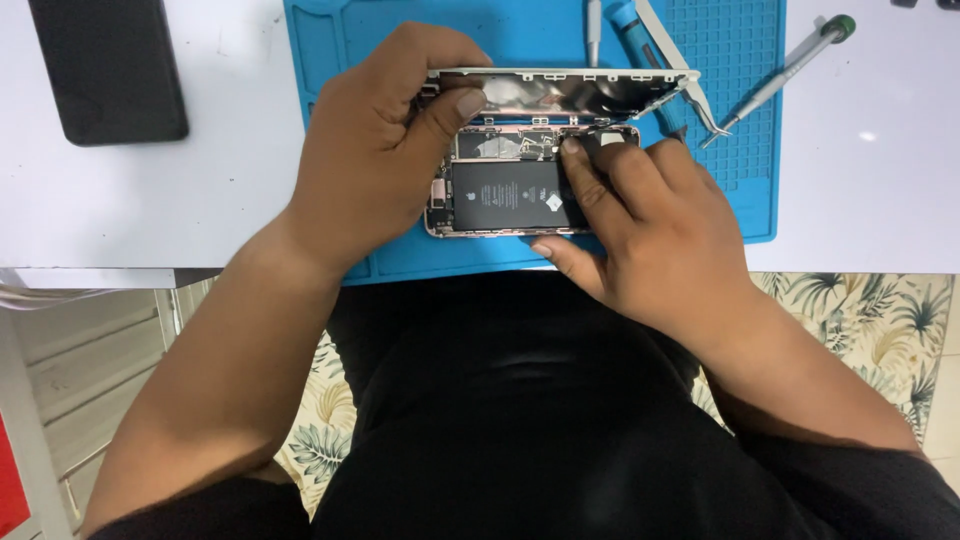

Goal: The person uses a screwdriver to remove internal screws from a smartphone, removes the SIM tray, inserts a new battery, and then snaps the screen back into place to reassemble the device.

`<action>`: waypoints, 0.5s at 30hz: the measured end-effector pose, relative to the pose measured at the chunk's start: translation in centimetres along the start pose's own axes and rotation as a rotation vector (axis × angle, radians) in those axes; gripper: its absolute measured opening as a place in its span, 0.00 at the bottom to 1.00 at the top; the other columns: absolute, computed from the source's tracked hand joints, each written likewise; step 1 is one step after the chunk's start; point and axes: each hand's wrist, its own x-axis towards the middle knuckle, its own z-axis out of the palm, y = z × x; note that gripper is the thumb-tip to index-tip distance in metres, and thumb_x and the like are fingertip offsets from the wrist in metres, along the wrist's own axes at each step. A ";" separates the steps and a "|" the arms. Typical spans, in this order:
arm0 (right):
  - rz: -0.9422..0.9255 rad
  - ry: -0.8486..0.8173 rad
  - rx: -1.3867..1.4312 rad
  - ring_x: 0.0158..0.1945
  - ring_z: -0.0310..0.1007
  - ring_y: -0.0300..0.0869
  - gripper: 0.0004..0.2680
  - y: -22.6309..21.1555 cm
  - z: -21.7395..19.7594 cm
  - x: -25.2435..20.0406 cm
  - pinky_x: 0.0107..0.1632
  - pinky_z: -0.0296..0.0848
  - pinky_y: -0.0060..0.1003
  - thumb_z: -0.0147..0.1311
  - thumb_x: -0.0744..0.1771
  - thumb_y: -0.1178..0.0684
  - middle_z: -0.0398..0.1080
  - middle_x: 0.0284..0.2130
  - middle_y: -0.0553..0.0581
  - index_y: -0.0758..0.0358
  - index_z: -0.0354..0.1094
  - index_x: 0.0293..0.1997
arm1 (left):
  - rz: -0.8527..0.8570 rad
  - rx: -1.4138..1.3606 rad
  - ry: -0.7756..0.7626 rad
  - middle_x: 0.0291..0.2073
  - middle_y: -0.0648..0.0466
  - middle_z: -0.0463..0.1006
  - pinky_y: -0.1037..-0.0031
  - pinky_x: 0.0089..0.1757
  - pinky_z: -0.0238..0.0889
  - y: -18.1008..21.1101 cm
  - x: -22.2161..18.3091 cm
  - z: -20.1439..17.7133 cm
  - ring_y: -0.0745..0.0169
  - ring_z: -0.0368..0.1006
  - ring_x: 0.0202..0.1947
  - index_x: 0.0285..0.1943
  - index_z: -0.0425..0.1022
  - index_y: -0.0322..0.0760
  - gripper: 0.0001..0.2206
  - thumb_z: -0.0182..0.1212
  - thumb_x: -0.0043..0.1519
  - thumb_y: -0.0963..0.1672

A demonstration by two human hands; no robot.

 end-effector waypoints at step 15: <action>0.033 -0.016 0.271 0.46 0.66 0.56 0.23 1.0 0.3 0.2 0.47 0.67 0.48 0.59 0.71 0.41 0.64 0.43 0.66 0.77 0.71 0.63 | -0.012 -0.004 -0.007 0.45 0.54 0.80 0.71 0.34 0.69 -0.1 0.5 -0.3 0.60 0.78 0.41 0.59 0.65 0.44 0.06 0.48 0.76 0.45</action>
